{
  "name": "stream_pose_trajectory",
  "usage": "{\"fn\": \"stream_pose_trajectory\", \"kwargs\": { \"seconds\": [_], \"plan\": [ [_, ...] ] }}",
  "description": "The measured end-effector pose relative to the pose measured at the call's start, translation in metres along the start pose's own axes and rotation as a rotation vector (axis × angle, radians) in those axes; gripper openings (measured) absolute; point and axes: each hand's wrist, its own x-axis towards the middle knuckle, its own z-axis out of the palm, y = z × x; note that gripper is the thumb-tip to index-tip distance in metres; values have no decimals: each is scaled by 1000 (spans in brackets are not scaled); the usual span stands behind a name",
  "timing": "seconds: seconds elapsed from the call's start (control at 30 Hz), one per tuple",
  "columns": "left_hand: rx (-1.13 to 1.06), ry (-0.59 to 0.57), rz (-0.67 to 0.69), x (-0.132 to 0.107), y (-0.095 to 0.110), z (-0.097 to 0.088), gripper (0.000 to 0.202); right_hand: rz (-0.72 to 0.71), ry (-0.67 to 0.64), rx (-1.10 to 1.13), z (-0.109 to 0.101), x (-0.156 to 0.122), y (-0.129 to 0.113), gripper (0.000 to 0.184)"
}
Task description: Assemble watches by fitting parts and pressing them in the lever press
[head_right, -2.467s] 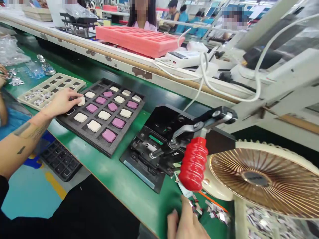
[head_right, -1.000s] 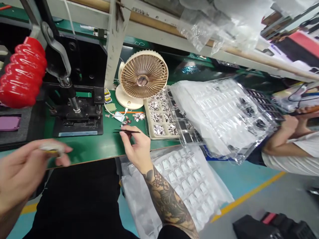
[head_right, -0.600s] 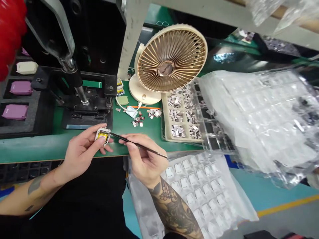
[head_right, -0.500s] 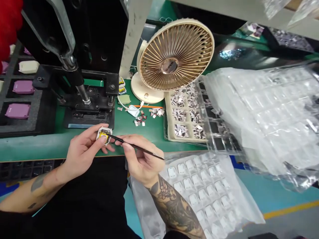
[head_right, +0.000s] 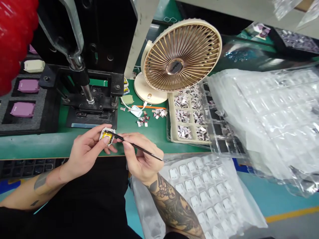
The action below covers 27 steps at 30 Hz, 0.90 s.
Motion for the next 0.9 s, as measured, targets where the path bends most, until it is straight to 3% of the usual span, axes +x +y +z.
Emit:
{"fn": "stream_pose_trajectory", "kwargs": {
  "seconds": [0.17,0.27,0.37,0.43,0.5,0.6,0.7,0.9],
  "plan": [
    [9,6,7,1,2,-1,41,122,14,52,4,8,-6,21],
    [2,-6,19,0,1,-2,42,327,46,156,6,10,-7,6],
    [-24,-11,15,0,-1,-2,42,507,24,318,5,6,-10,10],
    [-36,1,5,0,0,-1,45,473,-18,340,1,-1,-16,9],
    [-59,21,10,2,1,0,49,298,-31,271,-4,-7,-22,14],
    [-123,60,23,3,4,2,51,119,95,124,-9,-9,-22,20],
    [-143,90,5,4,7,4,48,175,191,71,-10,-4,-11,18],
    [-185,59,-22,5,10,-2,56,348,96,150,-2,-6,1,14]
  ]
}}
